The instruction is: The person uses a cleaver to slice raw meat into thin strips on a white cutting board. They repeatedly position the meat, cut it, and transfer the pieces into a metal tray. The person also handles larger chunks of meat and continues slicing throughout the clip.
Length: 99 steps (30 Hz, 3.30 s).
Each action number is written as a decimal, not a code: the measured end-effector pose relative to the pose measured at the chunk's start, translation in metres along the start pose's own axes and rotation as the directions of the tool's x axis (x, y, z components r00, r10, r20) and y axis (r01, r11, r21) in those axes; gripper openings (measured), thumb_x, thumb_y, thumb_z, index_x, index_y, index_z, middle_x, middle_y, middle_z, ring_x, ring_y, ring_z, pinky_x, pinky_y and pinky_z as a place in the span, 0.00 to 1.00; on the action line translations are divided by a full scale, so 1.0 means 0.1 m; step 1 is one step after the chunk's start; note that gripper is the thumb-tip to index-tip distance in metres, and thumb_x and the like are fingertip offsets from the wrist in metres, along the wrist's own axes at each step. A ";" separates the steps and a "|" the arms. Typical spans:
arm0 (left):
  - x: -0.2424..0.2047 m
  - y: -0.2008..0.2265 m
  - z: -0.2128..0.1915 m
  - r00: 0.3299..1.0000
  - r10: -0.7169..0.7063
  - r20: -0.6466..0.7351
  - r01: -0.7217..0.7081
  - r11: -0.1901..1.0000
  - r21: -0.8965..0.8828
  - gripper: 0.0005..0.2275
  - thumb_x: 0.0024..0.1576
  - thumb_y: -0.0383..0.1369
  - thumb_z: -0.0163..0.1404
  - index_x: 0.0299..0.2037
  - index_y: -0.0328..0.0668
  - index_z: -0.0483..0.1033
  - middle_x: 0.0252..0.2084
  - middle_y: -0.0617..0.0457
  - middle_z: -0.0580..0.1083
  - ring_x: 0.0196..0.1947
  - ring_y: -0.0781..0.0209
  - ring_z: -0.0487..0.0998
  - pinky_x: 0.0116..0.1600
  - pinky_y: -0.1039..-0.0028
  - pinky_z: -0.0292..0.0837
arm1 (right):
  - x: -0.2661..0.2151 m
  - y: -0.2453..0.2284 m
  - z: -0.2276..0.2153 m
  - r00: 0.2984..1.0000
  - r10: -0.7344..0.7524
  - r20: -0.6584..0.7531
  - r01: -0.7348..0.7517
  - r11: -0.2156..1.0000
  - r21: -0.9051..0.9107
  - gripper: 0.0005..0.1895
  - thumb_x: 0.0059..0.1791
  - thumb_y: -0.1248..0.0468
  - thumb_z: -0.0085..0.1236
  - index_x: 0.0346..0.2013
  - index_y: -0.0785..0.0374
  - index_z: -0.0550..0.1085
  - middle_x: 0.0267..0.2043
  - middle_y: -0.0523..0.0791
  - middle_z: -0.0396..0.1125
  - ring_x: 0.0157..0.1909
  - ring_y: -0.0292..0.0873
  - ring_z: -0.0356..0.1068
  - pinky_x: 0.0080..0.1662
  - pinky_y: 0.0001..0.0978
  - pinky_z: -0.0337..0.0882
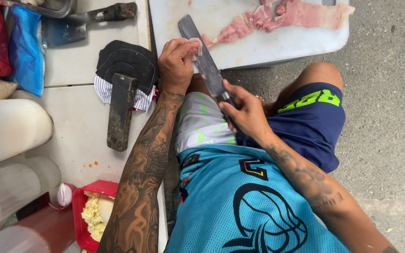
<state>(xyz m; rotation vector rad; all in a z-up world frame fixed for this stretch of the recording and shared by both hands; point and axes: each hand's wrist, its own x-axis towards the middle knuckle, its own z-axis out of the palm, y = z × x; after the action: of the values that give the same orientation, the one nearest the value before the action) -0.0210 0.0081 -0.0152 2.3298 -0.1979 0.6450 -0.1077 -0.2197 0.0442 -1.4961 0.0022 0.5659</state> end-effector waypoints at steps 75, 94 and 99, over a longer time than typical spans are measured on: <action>0.14 -0.10 -0.64 0.973 -0.104 0.206 0.066 0.980 0.187 0.06 0.58 0.21 0.55 0.35 0.41 0.85 0.33 0.53 0.70 0.32 0.56 0.79 0.41 0.70 0.78 | -0.65 -0.24 -0.30 0.995 0.052 -0.086 -0.079 0.938 -0.338 0.26 0.47 0.69 0.61 0.62 0.58 0.74 0.15 0.55 0.70 0.13 0.48 0.72 0.15 0.34 0.71; 0.07 -0.01 -0.41 0.951 -0.266 0.156 0.290 0.944 -0.161 0.05 0.53 0.19 0.63 0.37 0.36 0.85 0.36 0.45 0.77 0.30 0.53 0.83 0.34 0.72 0.84 | 0.36 -0.16 0.45 0.980 -0.160 -0.122 0.138 0.975 -0.174 0.26 0.51 0.66 0.59 0.64 0.60 0.70 0.27 0.55 0.75 0.17 0.44 0.73 0.17 0.30 0.73; 0.01 0.00 -0.36 0.973 -0.224 0.047 0.227 0.971 -0.074 0.04 0.53 0.22 0.63 0.36 0.37 0.85 0.36 0.49 0.74 0.32 0.50 0.83 0.35 0.69 0.84 | 0.20 0.01 0.36 0.982 -0.165 -0.094 0.143 0.969 -0.203 0.26 0.51 0.66 0.60 0.65 0.59 0.70 0.25 0.56 0.74 0.16 0.46 0.73 0.16 0.32 0.70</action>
<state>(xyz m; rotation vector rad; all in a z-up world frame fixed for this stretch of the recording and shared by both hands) -0.0345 0.0319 0.0081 2.2471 0.0247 0.4706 -0.1024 -0.1793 0.0396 -1.7013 -0.0857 0.3648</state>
